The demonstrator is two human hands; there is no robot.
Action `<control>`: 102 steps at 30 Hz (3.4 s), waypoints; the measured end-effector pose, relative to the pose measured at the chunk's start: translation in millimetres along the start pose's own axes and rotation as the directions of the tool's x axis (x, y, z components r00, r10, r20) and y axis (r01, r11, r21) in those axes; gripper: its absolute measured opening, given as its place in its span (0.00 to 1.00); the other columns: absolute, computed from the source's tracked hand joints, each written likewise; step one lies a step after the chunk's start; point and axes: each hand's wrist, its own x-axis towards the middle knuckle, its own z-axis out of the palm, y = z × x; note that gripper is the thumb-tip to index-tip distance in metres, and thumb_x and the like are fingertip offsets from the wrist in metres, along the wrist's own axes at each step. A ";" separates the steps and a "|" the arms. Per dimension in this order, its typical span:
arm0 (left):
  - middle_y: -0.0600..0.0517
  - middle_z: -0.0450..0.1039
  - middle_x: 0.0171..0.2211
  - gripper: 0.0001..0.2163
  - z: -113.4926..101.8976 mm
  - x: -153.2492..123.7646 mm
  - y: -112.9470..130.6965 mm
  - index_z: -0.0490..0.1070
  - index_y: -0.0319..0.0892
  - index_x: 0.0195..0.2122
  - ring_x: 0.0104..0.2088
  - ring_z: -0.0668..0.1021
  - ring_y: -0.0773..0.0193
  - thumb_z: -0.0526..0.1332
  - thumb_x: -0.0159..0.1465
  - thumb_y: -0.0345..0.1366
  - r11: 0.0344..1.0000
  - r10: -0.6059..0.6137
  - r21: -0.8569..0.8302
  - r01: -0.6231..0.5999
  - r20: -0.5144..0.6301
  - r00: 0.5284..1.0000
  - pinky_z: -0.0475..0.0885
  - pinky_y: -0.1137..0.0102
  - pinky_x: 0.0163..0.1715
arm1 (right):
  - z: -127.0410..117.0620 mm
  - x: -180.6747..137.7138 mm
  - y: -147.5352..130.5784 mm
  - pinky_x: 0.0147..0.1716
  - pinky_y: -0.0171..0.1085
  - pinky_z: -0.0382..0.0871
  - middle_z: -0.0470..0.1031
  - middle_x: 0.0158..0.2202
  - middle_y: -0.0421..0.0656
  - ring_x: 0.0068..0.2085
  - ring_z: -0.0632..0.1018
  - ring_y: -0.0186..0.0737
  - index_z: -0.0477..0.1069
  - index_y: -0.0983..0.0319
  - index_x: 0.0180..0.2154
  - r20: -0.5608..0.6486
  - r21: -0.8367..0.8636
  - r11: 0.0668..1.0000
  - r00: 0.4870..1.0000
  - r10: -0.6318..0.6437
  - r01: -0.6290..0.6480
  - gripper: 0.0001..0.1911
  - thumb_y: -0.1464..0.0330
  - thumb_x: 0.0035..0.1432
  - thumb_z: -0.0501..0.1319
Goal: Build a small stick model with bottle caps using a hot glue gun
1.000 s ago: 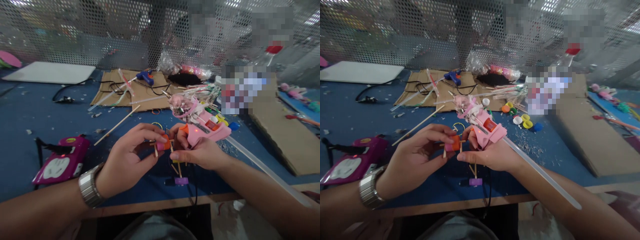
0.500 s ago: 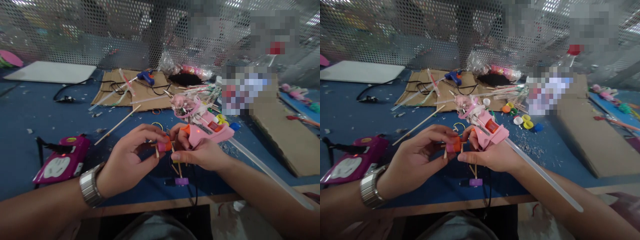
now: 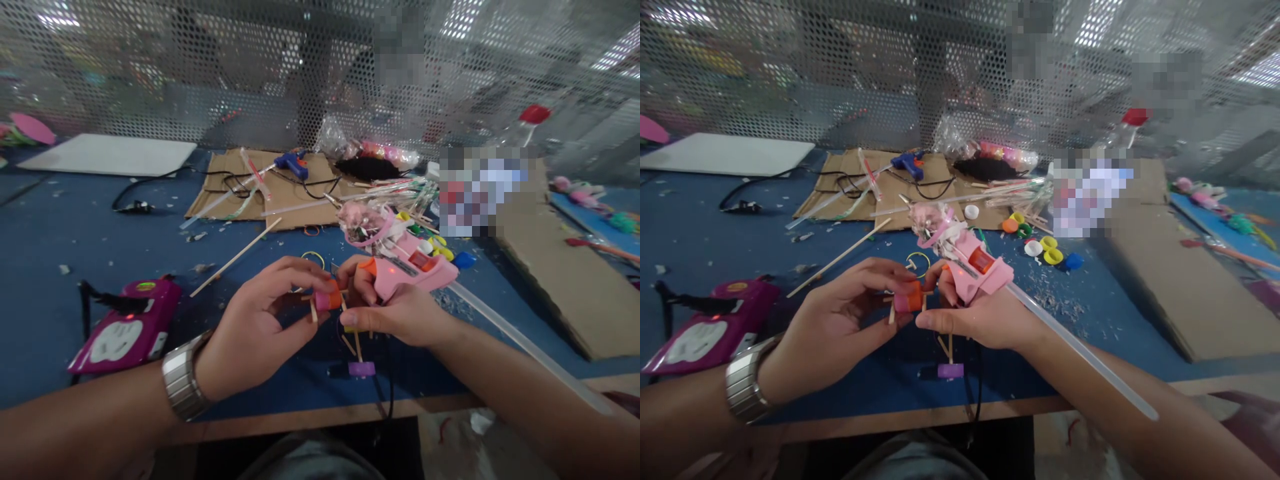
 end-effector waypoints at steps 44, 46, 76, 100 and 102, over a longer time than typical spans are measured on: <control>0.48 0.82 0.51 0.10 -1.3 -0.3 2.0 0.82 0.46 0.43 0.53 0.87 0.62 0.71 0.65 0.24 1.000 -0.022 0.019 0.022 0.007 1.000 0.86 0.76 0.50 | -0.4 -1.2 -3.9 0.32 0.40 0.66 0.74 0.40 0.41 0.31 0.69 0.32 0.60 0.59 0.26 -0.002 -0.061 0.996 0.998 0.061 -0.061 0.34 0.49 0.57 0.80; 0.47 0.82 0.51 0.10 -1.5 -0.5 1.6 0.82 0.46 0.44 0.54 0.87 0.61 0.71 0.66 0.24 1.000 -0.026 0.012 0.026 0.010 1.000 0.86 0.75 0.50 | 0.2 -0.7 -5.6 0.31 0.40 0.66 0.74 0.40 0.41 0.30 0.69 0.32 0.60 0.59 0.26 -0.004 -0.065 0.996 0.998 0.057 -0.057 0.33 0.49 0.57 0.80; 0.43 0.82 0.52 0.11 -3.0 3.3 1.6 0.82 0.43 0.49 0.52 0.86 0.57 0.74 0.66 0.29 0.991 -0.095 -0.092 0.096 0.011 0.995 0.87 0.67 0.51 | -6.2 0.6 0.3 0.33 0.39 0.66 0.76 0.41 0.44 0.34 0.71 0.36 0.63 0.60 0.24 -0.025 -0.038 0.999 1.000 -0.005 0.004 0.34 0.45 0.59 0.78; 0.49 0.83 0.35 0.06 -15.3 0.4 15.1 0.83 0.44 0.44 0.33 0.82 0.61 0.71 0.71 0.39 0.998 0.053 -0.052 -0.045 0.175 0.983 0.79 0.68 0.37 | -19.9 -7.7 -3.8 0.43 0.43 0.76 0.86 0.40 0.47 0.42 0.83 0.46 0.85 0.59 0.32 0.103 -0.138 0.988 0.991 0.088 -0.073 0.32 0.40 0.71 0.62; 0.49 0.84 0.35 0.06 -18.0 -0.1 16.8 0.83 0.45 0.45 0.33 0.83 0.60 0.72 0.67 0.36 0.992 0.116 -0.074 -0.100 0.243 0.963 0.78 0.68 0.36 | -19.9 -6.7 -4.7 0.43 0.43 0.76 0.86 0.42 0.48 0.44 0.84 0.47 0.85 0.60 0.31 0.128 -0.111 0.991 0.988 0.084 -0.069 0.32 0.41 0.71 0.63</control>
